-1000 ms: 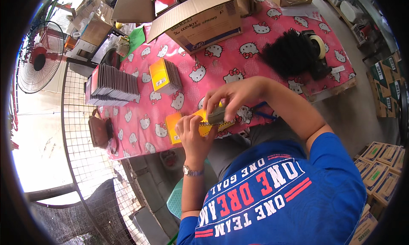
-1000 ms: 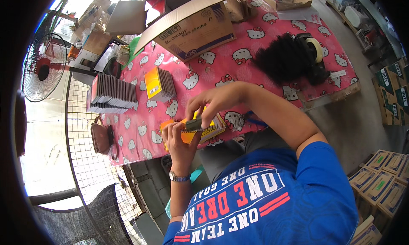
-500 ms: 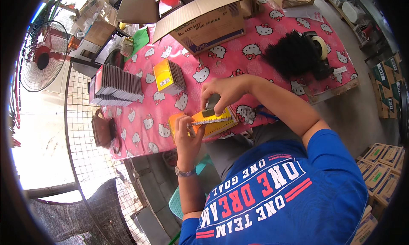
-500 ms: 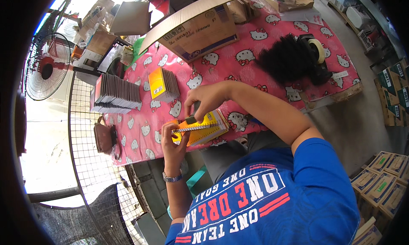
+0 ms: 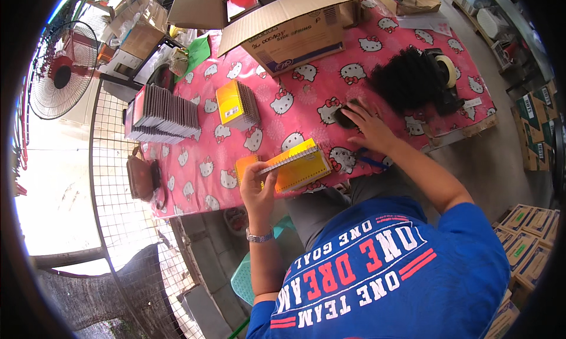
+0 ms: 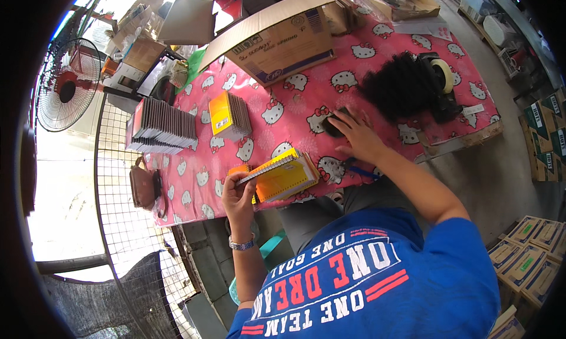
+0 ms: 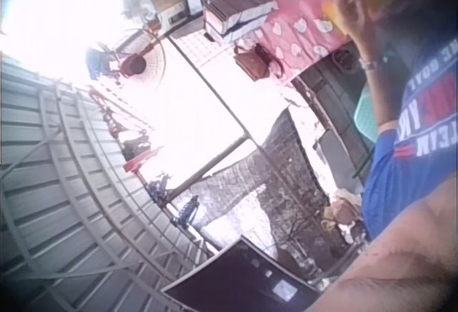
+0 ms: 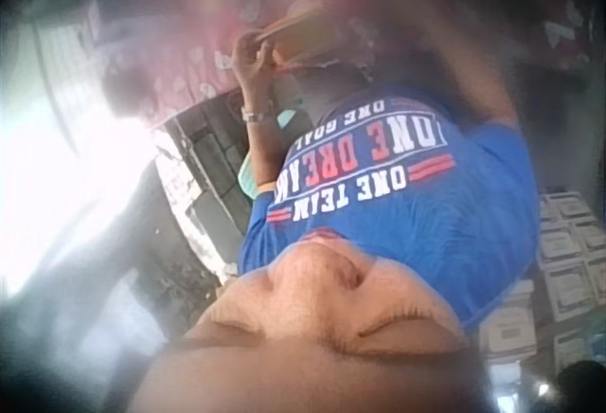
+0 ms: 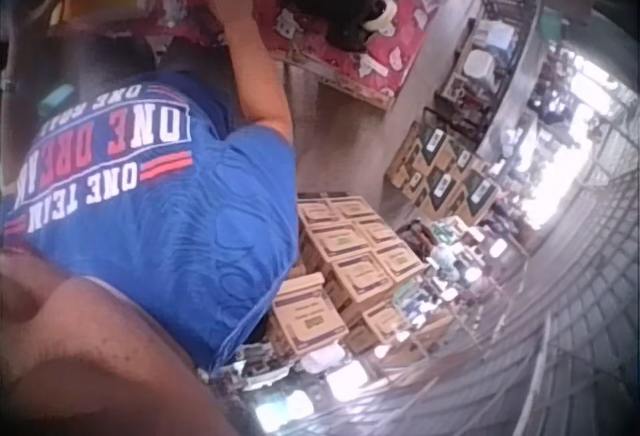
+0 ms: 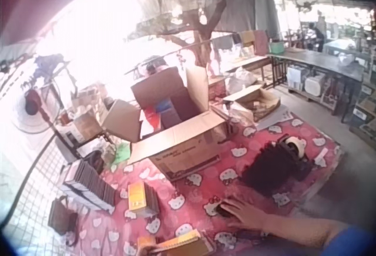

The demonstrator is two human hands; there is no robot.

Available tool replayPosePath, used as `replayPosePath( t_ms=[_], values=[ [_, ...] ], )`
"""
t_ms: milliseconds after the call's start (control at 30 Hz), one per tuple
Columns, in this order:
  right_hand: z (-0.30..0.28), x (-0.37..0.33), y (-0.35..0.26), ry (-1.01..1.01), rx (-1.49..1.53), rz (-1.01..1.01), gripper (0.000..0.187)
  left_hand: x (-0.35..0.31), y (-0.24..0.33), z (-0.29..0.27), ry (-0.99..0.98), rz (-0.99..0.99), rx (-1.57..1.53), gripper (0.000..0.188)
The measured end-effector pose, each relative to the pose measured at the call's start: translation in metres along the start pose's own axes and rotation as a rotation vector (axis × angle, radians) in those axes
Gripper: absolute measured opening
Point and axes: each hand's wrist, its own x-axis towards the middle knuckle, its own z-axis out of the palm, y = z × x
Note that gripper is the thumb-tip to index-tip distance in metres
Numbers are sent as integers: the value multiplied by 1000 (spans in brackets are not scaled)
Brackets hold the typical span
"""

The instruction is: The person places a plastic coil into the pre-punched holes of yellow notebooks by hand, turning the coil to thread it through the pages.

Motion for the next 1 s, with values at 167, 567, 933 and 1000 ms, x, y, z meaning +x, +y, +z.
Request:
replayPosePath(
  t_ms=[167, 567, 933, 1000],
  values=[
    [9, -89, -23, -11, -31, 35, 73, -7, 3, 1, 60, -120, -195, 22],
    [-90, -12, -149, 255, 653, -265, 55, -24, 1, 48, 224, 244, 227, 31],
    [-93, -12, -162, 208, 641, -280, 47, -27, 8, 53, 286, 281, 303, 36],
    [-94, -12, -162, 95, 734, -206, 46, -26, 8, 54, 319, 350, 376, 35]
  ],
)
